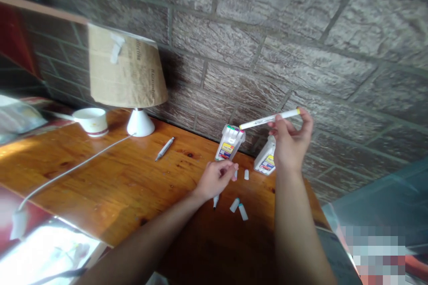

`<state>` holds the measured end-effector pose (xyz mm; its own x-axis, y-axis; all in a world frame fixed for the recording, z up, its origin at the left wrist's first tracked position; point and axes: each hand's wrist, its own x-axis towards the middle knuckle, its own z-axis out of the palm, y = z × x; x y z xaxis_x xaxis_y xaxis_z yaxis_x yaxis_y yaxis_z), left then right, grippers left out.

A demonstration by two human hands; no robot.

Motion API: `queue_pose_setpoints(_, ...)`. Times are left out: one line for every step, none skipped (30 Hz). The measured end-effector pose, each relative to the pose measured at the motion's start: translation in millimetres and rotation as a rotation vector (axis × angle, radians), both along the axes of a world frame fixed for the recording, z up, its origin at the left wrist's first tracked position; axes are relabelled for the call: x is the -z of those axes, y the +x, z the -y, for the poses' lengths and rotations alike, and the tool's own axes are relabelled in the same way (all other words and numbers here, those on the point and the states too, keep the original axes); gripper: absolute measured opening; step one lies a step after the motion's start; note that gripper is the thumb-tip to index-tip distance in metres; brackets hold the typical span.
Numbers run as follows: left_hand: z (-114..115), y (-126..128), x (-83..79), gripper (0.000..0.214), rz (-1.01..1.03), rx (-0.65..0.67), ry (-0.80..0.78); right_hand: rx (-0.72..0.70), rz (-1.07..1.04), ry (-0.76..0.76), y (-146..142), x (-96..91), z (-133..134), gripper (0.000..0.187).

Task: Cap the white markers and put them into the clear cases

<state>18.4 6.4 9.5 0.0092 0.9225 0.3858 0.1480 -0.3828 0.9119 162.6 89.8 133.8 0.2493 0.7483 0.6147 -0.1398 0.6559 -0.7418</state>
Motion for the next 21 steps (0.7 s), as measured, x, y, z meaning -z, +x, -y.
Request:
queue_pose_setpoints(0, 1, -0.1, 0.042, -0.023, -0.006, 0.011, -0.001, 0.033, 0.001, -2, 3.8, -4, 0.055)
queue_pose_setpoints(0, 1, 0.1, 0.042, -0.032, -0.014, 0.020, -0.005, 0.073, 0.002, -3, 7.7, -7, 0.054)
queue_pose_setpoints(-1, 1, 0.5, 0.041, -0.029, -0.025, 0.025, -0.009, 0.116, 0.001, -3, 11.5, -10, 0.053)
queue_pose_setpoints(-2, 1, 1.0, 0.039, -0.016, -0.042, 0.025, -0.015, 0.164, -0.003, -4, 14.9, -14, 0.052)
queue_pose_setpoints(-3, 0, 1.7, 0.037, 0.006, -0.066, 0.024, -0.021, 0.211, -0.008, -4, 17.9, -16, 0.051)
queue_pose_setpoints(-4, -2, 2.4, 0.035, 0.029, -0.094, 0.019, -0.028, 0.255, -0.016, -4, 20.6, -19, 0.050)
queue_pose_setpoints(-6, -3, 3.0, 0.034, 0.052, -0.124, 0.011, -0.034, 0.295, -0.025, -4, 23.0, -21, 0.049)
queue_pose_setpoints(-7, -5, 3.5, 0.034, 0.073, -0.154, 0.002, -0.039, 0.334, -0.033, -5, 25.3, -23, 0.048)
queue_pose_setpoints(-8, -7, 4.0, 0.034, 0.089, -0.178, -0.006, -0.040, 0.369, -0.039, -6, 27.6, -25, 0.046)
queue_pose_setpoints(-9, -9, 4.3, 0.034, 0.101, -0.196, -0.012, -0.039, 0.408, -0.043, -7, 30.2, -27, 0.043)
queue_pose_setpoints(-10, -11, 4.6, 0.034, 0.107, -0.209, -0.018, -0.034, 0.452, -0.044, -8, 32.8, -29, 0.040)
queue_pose_setpoints(-10, -13, 4.8, 0.033, 0.109, -0.217, -0.020, -0.025, 0.500, -0.044, -9, 35.6, -31, 0.038)
queue_pose_setpoints(-11, -14, 4.9, 0.033, 0.108, -0.222, -0.019, -0.012, 0.550, -0.042, -10, 38.3, -32, 0.035)
queue_pose_setpoints(-11, -15, 5.0, 0.033, 0.105, -0.226, -0.017, 0.005, 0.599, -0.041, -10, 41.0, -33, 0.034)
queue_pose_setpoints(-11, -15, 5.1, 0.033, 0.102, -0.229, -0.014, 0.026, 0.642, -0.045, -10, 43.3, -34, 0.032)
queue_pose_setpoints(-11, -15, 5.0, 0.033, 0.099, -0.231, -0.014, 0.050, 0.681, -0.051, -10, 45.3, -35, 0.031)
queue_pose_setpoints(-11, -15, 4.9, 0.034, 0.097, -0.231, -0.016, 0.075, 0.715, -0.060, -10, 46.9, -35, 0.029)
queue_pose_setpoints(-11, -15, 4.6, 0.034, 0.093, -0.231, -0.019, 0.098, 0.744, -0.068, -10, 48.1, -35, 0.028)
queue_pose_setpoints(-11, -14, 4.2, 0.034, 0.089, -0.232, -0.022, 0.117, 0.771, -0.073, -10, 49.1, -36, 0.027)
queue_pose_setpoints(-11, -14, 3.8, 0.034, 0.084, -0.235, -0.024, 0.131, 0.796, -0.074, -10, 49.9, -36, 0.026)
queue_pose_setpoints(-10, -13, 3.2, 0.034, 0.079, -0.239, -0.023, 0.141, 0.818, -0.072, -10, 50.5, -35, 0.025)
